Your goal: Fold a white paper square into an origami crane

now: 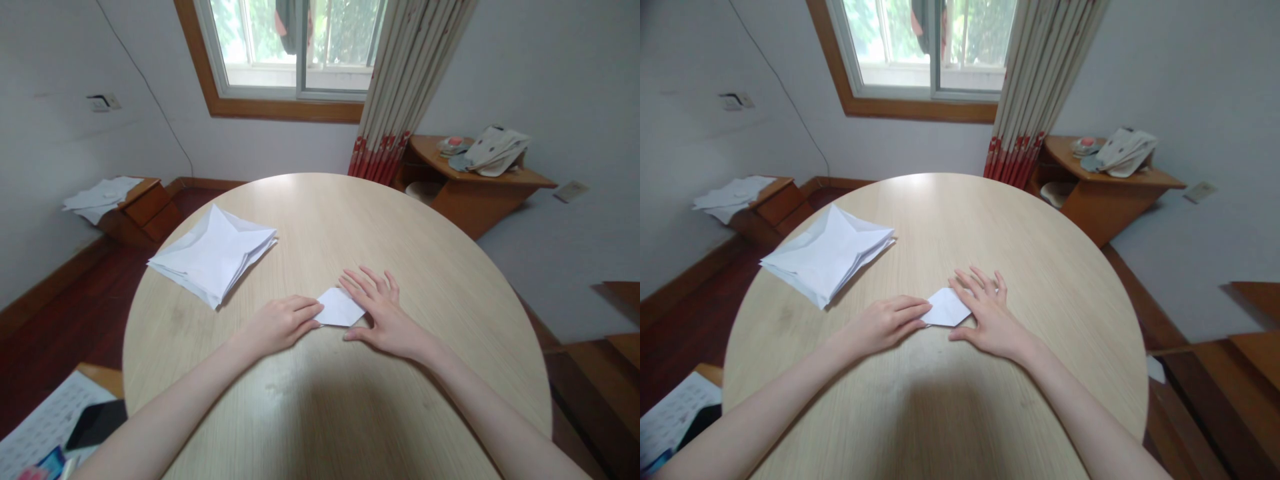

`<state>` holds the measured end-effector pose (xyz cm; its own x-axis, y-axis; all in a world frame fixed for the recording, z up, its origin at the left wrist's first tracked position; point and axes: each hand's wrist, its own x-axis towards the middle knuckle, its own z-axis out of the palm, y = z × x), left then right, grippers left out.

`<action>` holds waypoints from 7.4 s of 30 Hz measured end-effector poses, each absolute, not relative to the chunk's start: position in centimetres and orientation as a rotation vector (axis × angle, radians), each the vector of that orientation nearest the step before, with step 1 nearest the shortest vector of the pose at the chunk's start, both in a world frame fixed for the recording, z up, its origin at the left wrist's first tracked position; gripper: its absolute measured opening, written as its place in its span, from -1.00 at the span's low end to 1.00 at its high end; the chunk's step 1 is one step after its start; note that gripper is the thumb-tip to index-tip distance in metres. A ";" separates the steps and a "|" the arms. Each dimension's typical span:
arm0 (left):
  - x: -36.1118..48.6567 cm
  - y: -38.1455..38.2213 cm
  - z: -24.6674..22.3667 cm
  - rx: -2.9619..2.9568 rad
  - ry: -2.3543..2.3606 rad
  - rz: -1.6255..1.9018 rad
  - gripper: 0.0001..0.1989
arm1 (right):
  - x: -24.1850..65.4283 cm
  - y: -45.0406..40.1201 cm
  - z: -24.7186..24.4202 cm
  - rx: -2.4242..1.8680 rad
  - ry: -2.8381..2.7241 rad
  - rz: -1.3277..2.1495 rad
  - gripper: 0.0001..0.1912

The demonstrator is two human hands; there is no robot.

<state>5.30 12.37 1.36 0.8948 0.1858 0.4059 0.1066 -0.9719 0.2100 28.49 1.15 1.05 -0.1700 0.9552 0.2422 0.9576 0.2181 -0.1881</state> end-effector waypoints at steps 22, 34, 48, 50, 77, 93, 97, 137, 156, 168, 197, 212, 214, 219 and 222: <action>5.5 9.8 4.1 2.619 0.233 0.976 -0.86 | 25.4 0.2 4.3 -1.340 -1.918 -0.034 -0.85; 6.0 8.7 4.0 2.833 0.274 1.150 -0.78 | 23.7 0.0 4.9 -1.259 -1.888 -0.085 -0.87; 6.3 8.7 3.4 2.854 0.198 1.210 -0.82 | 23.7 -0.4 4.9 -1.297 -1.829 -0.228 -0.83; 6.3 8.7 3.3 2.862 0.198 1.207 -0.82 | 23.7 -0.4 4.9 -1.300 -1.825 -0.223 -0.82; 5.8 11.5 1.1 2.874 0.107 0.948 -0.83 | 25.8 1.1 1.9 -1.093 -2.285 -0.318 -0.78; 5.9 11.3 0.8 2.919 0.112 0.793 -0.75 | 26.2 1.1 1.5 -1.195 -2.350 -0.107 -0.77; 6.0 11.3 1.2 2.892 0.137 0.746 -0.76 | 26.2 1.2 1.5 -1.223 -2.251 -0.093 -0.80; 8.0 9.4 1.2 2.561 0.929 0.464 -0.81 | 23.7 1.6 0.4 -2.052 -1.966 -0.078 -0.84; 6.9 11.0 1.6 2.464 1.026 0.384 -0.75 | 25.4 1.9 1.5 -2.093 -1.865 0.284 -0.83; 6.2 12.2 1.8 2.457 1.011 0.296 -0.74 | 27.6 2.1 2.2 -2.169 -1.802 0.514 -0.78; 5.4 10.1 3.0 2.810 0.023 0.393 -0.62 | 29.0 1.4 3.0 -1.959 -1.846 0.684 -0.87; 5.4 10.3 2.6 2.903 0.002 0.677 -0.68 | 28.7 1.1 3.0 -1.971 -1.848 0.704 -0.86; 5.4 10.3 2.5 2.928 0.031 0.636 -0.65 | 28.7 1.0 2.9 -1.971 -1.853 0.705 -0.84; 5.5 10.4 1.7 2.978 0.131 0.471 -0.61 | 28.7 1.0 2.8 -1.971 -1.858 0.670 -0.80; 5.8 10.3 1.1 2.996 0.176 0.419 -0.62 | 28.7 1.0 3.0 -1.988 -1.870 0.669 -0.82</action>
<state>5.77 10.28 1.09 0.9552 0.1301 0.2658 0.0993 -0.9870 0.1262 28.69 0.99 3.05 0.0279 0.9934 -0.1112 0.8384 -0.0838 -0.5385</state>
